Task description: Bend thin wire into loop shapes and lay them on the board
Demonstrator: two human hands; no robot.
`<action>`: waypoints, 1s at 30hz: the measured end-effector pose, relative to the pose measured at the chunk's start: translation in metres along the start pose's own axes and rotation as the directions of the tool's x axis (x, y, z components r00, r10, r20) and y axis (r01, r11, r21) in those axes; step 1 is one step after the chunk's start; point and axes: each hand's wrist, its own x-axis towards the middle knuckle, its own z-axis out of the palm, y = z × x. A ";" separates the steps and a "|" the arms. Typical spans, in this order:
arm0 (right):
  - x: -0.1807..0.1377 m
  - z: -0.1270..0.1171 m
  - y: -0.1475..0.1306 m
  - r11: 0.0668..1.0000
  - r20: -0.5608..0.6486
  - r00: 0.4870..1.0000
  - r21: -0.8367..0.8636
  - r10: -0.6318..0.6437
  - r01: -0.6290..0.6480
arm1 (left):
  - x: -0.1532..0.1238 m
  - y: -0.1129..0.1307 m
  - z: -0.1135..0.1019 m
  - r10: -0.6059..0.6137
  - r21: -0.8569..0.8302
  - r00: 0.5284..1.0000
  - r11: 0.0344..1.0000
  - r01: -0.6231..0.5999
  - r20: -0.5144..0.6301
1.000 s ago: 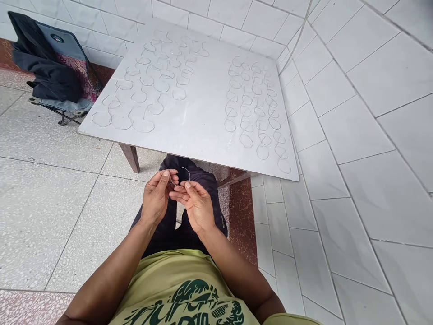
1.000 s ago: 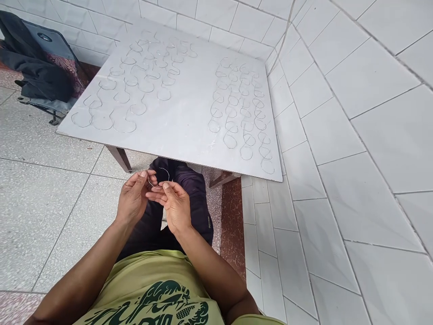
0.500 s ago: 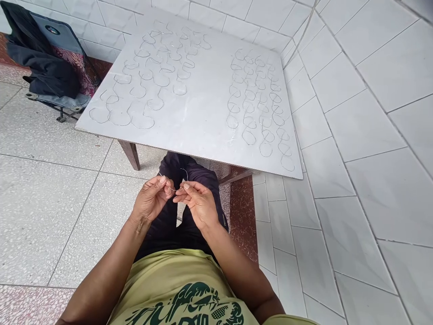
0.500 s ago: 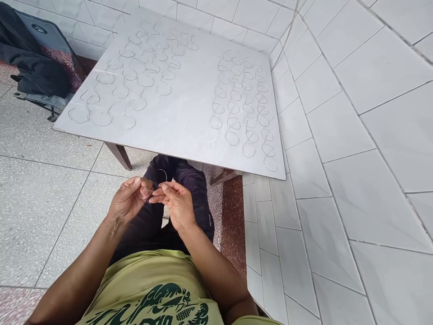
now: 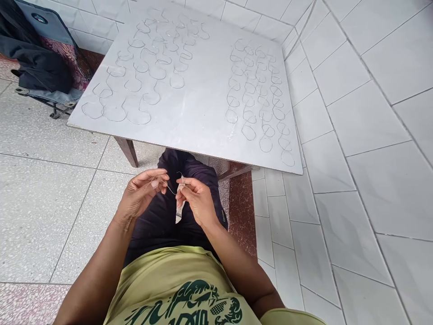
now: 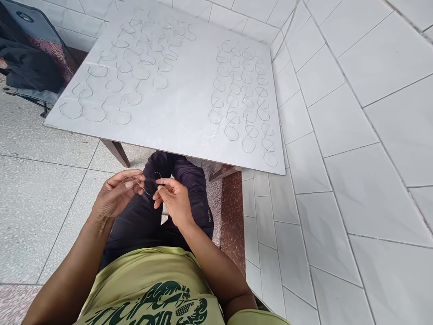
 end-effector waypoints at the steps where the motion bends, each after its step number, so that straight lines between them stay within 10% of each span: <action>1: 0.001 0.000 0.001 0.998 -0.020 0.999 -0.059 -0.029 0.027 | -0.002 0.001 0.001 0.001 0.041 1.000 0.999 -0.002 0.017; 9: 0.003 -0.002 0.010 0.865 -0.108 0.967 -0.479 -0.230 0.152 | -0.004 -0.007 0.012 0.118 0.187 0.992 0.977 -0.106 -0.051; 30: 0.001 -0.002 0.014 0.781 -0.015 0.953 -0.577 -0.303 0.240 | 0.001 -0.024 -0.004 -0.128 -0.041 0.991 0.991 0.127 -0.030</action>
